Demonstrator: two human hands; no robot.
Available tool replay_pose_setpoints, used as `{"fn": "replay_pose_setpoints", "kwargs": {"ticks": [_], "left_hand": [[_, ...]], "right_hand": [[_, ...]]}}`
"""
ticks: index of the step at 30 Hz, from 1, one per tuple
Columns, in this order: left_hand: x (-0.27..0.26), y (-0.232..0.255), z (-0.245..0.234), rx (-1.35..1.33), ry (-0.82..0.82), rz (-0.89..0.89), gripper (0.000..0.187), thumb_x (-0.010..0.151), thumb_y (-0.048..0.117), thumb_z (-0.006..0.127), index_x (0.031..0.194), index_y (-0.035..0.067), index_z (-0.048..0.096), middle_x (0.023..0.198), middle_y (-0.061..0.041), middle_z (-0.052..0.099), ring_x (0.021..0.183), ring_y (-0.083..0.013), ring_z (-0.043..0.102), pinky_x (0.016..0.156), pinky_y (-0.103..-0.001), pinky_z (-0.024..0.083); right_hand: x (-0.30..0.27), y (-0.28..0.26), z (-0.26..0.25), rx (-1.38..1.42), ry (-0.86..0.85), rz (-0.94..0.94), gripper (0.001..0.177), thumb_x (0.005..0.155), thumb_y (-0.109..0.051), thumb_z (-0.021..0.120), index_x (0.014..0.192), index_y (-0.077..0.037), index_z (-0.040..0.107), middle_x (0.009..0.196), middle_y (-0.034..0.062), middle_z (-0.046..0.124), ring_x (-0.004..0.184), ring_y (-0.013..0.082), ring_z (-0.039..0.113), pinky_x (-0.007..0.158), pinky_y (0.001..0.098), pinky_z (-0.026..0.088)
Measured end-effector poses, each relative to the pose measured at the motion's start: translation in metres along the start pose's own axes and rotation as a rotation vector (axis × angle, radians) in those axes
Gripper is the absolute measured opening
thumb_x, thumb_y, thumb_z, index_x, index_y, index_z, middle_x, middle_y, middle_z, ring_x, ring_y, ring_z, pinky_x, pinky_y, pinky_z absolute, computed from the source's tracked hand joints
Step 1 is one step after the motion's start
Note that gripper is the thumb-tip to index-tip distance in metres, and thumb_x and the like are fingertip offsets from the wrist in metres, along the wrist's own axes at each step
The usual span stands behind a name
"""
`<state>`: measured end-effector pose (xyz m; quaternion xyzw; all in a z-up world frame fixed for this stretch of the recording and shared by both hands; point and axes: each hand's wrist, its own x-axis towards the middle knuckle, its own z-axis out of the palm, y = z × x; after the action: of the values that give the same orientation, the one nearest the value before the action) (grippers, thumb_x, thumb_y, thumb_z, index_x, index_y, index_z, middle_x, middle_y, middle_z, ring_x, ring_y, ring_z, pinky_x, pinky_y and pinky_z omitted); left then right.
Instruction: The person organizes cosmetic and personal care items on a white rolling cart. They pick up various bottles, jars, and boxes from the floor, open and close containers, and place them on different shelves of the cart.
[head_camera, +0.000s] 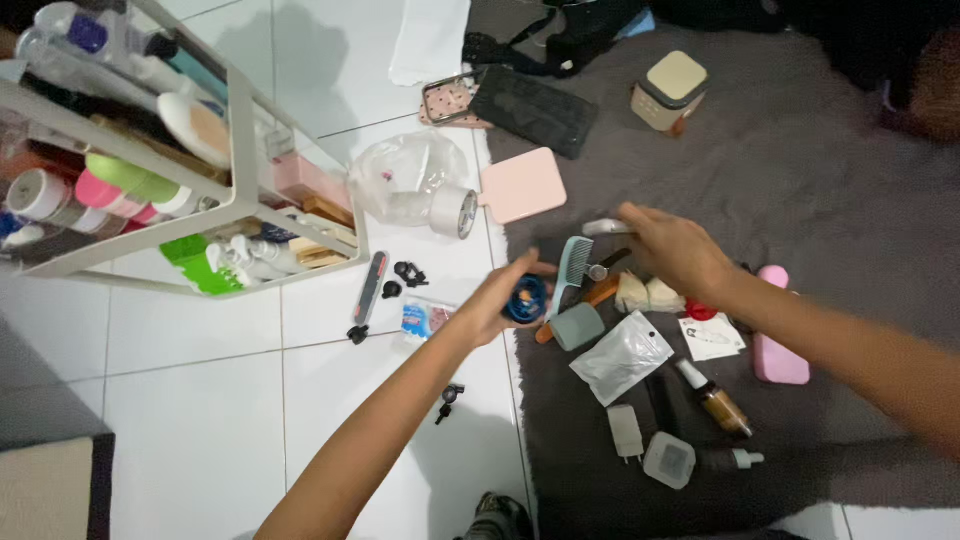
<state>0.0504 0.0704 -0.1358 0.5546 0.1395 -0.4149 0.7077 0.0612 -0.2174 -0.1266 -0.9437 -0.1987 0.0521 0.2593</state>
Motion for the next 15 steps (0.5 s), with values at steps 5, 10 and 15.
{"fn": "replay_pose_setpoints", "kwargs": {"ticks": [5,10,15], "left_hand": [[-0.008,0.012,0.039,-0.266,-0.115,0.056,0.077,0.093,0.069,0.042,0.133,0.004,0.053,0.105,-0.011,0.071,0.093,-0.0187,0.073,0.074,-0.035,0.064],[-0.006,0.023,0.031,-0.139,-0.103,0.291,0.061,0.103,0.056,0.045,0.126,0.002,0.062,0.106,-0.007,0.073,0.095,-0.0154,0.072,0.078,-0.029,0.061],[-0.017,0.042,0.019,0.508,0.118,0.429,0.040,0.103,0.033,0.064,0.089,-0.003,0.074,0.072,-0.008,0.066,0.062,-0.0149,0.058,0.054,-0.032,0.047]], "right_hand": [[-0.006,-0.070,-0.026,-0.179,0.308,-0.537,0.058,0.084,-0.006,0.070,0.139,-0.014,0.057,0.141,0.0099,0.064,0.132,0.0282,0.060,0.107,0.0440,0.047],[0.002,-0.098,-0.049,-0.065,0.133,-0.459,0.068,0.092,-0.026,0.062,0.153,-0.008,0.039,0.159,0.0127,0.039,0.150,0.0306,0.031,0.115,0.0552,0.036],[0.033,-0.127,-0.069,-0.081,0.070,-0.331,0.063,0.100,-0.032,0.049,0.158,-0.011,0.034,0.165,0.0128,0.030,0.149,0.0360,0.028,0.114,0.0610,0.031]]}}
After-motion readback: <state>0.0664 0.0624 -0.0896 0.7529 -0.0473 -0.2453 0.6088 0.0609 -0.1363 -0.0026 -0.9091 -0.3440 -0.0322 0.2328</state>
